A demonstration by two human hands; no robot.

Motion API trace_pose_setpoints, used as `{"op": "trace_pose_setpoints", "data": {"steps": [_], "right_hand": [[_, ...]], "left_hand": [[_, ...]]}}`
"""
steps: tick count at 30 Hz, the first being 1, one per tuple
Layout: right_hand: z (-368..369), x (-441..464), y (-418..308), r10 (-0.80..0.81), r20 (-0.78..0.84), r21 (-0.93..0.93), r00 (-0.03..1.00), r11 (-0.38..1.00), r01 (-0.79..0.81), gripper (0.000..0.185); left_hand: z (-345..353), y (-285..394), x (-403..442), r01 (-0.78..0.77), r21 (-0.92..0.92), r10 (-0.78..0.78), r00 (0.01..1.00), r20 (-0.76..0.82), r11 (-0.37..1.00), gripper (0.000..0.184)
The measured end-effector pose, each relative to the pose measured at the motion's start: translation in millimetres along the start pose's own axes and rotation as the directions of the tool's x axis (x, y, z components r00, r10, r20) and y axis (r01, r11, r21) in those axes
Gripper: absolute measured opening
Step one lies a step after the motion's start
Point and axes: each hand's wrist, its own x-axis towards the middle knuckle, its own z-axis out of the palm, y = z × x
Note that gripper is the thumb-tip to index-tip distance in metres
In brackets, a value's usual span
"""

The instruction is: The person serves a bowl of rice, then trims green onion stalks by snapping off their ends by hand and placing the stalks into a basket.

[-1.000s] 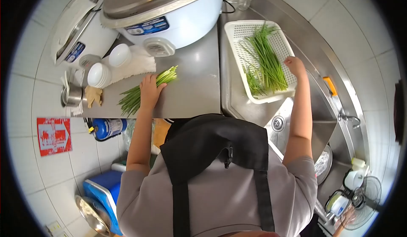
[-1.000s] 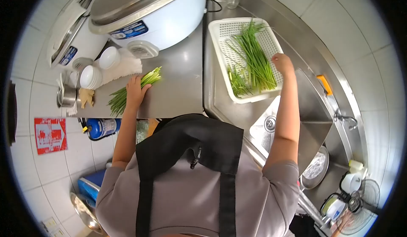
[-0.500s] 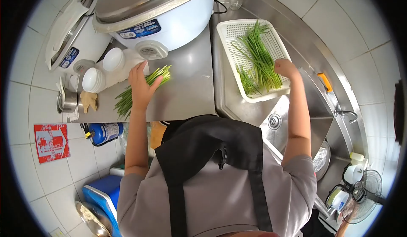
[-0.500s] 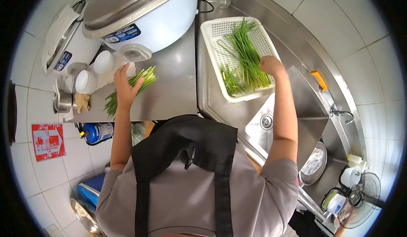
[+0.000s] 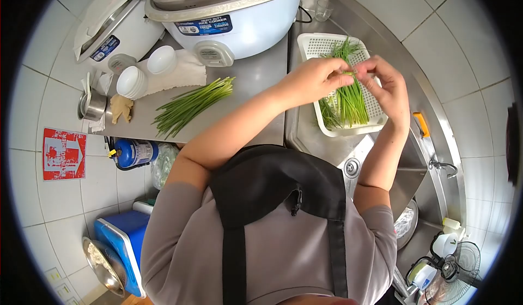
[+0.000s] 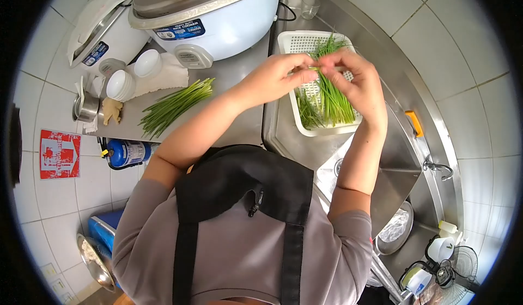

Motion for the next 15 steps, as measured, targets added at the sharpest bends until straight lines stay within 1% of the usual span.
{"op": "trace_pose_setpoints", "data": {"steps": [1,2,3,4,5,6,7,8,9,10,11,12,13,14,15], "right_hand": [[6,3,-1,-0.003,-0.002,0.002,1.0,1.0,0.003,0.014],[13,7,1,0.083,-0.231,0.243,0.969,0.97,-0.025,0.017],[20,10,6,0.218,-0.418,0.47,0.882,0.883,0.004,0.02],[26,9,14,0.256,-0.392,0.49,0.884,0.871,-0.035,0.026],[41,6,18,0.269,-0.304,0.47,0.914,0.877,-0.102,0.029],[60,2,22,0.3,-0.138,0.511,0.944,0.838,-0.191,0.03],[82,-1,17,0.313,-0.038,0.574,0.949,0.784,-0.235,0.028],[98,-6,21,0.272,0.108,0.557,0.956,0.78,-0.284,0.029],[112,-7,24,0.208,0.141,0.479,0.968,0.841,-0.251,0.025],[123,-10,27,0.243,0.193,0.503,0.951,0.807,-0.308,0.024],[129,-14,29,0.273,0.243,0.523,0.931,0.771,-0.363,0.023],[133,-17,32,0.272,0.243,0.526,0.931,0.77,-0.362,0.023],[135,-19,34,0.279,0.233,0.604,0.931,0.709,-0.364,0.021],[137,-21,35,0.288,0.223,0.676,0.931,0.642,-0.361,0.02],[136,-22,36,0.293,0.22,0.678,0.93,0.639,-0.362,0.02]], "left_hand": [[-1,-4,5,0.126,-0.153,-0.111,0.988,0.103,0.98,0.024],[-3,-7,10,0.261,-0.288,-0.202,0.954,0.22,0.921,0.026],[-7,-7,14,0.262,-0.286,-0.202,0.954,0.222,0.922,0.026],[-14,-3,20,0.35,-0.449,-0.292,0.936,0.195,0.822,0.027],[-19,3,26,0.409,-0.596,-0.38,0.907,0.182,0.691,0.029],[-21,8,30,0.353,-0.67,-0.369,0.921,0.126,0.653,0.03],[-25,10,33,0.348,-0.718,-0.4,0.91,0.106,0.602,0.029],[-29,8,36,0.3,-0.758,-0.387,0.92,0.068,0.58,0.029],[-32,7,38,0.252,-0.793,-0.378,0.925,0.03,0.555,0.028],[-37,8,38,0.257,-0.79,-0.382,0.924,0.031,0.557,0.028],[-44,10,37,0.171,-0.816,-0.364,0.93,-0.052,0.552,0.027],[-50,12,37,0.082,-0.835,-0.346,0.929,-0.134,0.544,0.026],[-57,14,35,0.084,-0.835,-0.348,0.928,-0.133,0.544,0.026],[-64,16,32,0.022,-0.856,-0.334,0.926,-0.178,0.517,0.026],[-69,18,29,-0.039,-0.873,-0.323,0.92,-0.221,0.487,0.025]]}}
